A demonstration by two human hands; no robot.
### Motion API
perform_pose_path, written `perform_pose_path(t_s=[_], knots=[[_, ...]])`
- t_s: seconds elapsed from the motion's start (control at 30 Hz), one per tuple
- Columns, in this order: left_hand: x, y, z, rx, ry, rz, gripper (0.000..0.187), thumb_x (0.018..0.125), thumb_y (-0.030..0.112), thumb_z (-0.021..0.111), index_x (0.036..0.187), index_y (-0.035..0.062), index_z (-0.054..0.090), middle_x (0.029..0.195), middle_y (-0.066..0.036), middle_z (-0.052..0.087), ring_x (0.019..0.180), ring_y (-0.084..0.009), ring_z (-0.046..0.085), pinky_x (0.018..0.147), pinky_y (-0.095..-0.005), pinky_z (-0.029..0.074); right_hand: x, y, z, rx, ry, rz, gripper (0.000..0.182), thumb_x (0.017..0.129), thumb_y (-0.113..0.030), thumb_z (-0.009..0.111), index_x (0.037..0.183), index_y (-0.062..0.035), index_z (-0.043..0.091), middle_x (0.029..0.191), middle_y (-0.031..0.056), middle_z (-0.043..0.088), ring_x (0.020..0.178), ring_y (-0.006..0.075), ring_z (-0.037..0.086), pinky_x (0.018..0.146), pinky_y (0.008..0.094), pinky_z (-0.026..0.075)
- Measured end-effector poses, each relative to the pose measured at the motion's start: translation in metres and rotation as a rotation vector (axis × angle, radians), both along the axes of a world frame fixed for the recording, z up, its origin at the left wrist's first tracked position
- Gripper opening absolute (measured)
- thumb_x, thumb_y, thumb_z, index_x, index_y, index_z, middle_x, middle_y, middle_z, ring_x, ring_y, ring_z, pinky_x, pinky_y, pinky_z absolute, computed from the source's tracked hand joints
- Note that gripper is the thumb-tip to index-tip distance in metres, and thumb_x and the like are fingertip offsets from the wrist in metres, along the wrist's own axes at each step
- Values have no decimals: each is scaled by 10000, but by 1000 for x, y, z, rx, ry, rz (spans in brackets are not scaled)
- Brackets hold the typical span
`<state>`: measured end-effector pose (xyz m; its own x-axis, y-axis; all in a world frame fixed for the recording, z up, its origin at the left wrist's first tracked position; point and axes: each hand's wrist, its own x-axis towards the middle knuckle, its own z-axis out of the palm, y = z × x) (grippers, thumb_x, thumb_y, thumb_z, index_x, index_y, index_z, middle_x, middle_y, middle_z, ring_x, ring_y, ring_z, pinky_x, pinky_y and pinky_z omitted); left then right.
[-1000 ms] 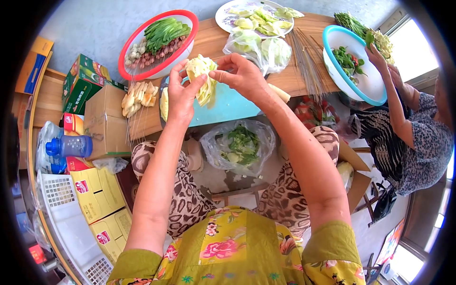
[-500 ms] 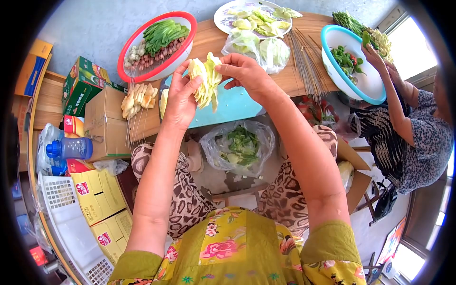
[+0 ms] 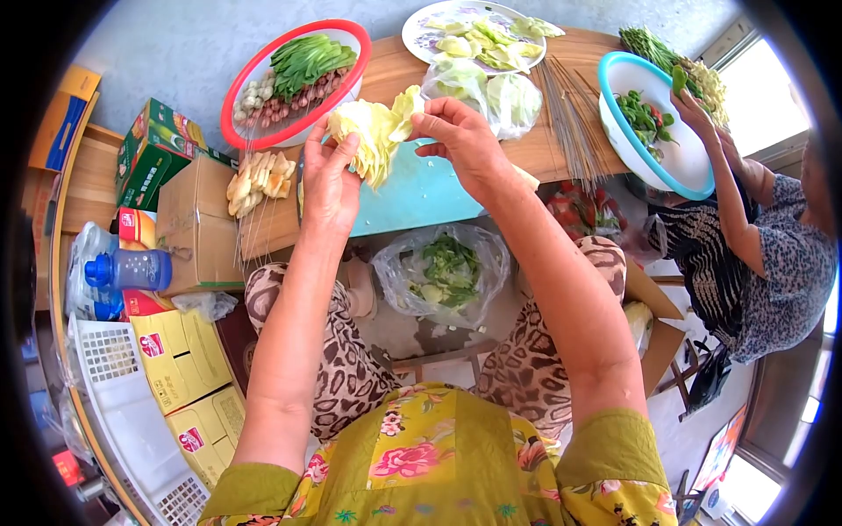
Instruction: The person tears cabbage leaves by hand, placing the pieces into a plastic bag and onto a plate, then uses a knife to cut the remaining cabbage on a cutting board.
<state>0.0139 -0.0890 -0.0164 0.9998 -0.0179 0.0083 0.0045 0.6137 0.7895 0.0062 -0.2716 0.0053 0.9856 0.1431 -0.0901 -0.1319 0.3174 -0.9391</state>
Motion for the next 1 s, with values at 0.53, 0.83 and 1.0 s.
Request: perform_pose_path(t_s=[0.53, 0.83, 1.0], knots=[[-8, -6, 3, 229, -196, 61, 603, 800, -16, 671, 1319, 40, 367, 1202, -90, 464, 1118, -190, 485, 959, -324, 427, -2, 8, -2, -119, 12, -58, 168, 851, -158, 629, 988, -68, 593, 912, 3, 627, 842, 95, 581, 702, 277, 470], [-10, -9, 2, 346, -152, 284, 622, 784, -30, 682, 1311, 50, 363, 1221, -112, 448, 1089, -195, 502, 924, -311, 452, -2, 18, -16, -20, 87, -229, 87, 822, -79, 588, 909, -72, 586, 848, 10, 629, 768, 111, 596, 684, 277, 463], [-8, -7, 4, 347, -186, 413, 582, 779, -25, 660, 1291, 50, 392, 1160, -76, 469, 1028, -168, 498, 867, -289, 469, 2, 19, -20, 67, 195, -277, 68, 846, -107, 585, 910, -84, 578, 854, 17, 629, 780, 125, 598, 688, 285, 471]])
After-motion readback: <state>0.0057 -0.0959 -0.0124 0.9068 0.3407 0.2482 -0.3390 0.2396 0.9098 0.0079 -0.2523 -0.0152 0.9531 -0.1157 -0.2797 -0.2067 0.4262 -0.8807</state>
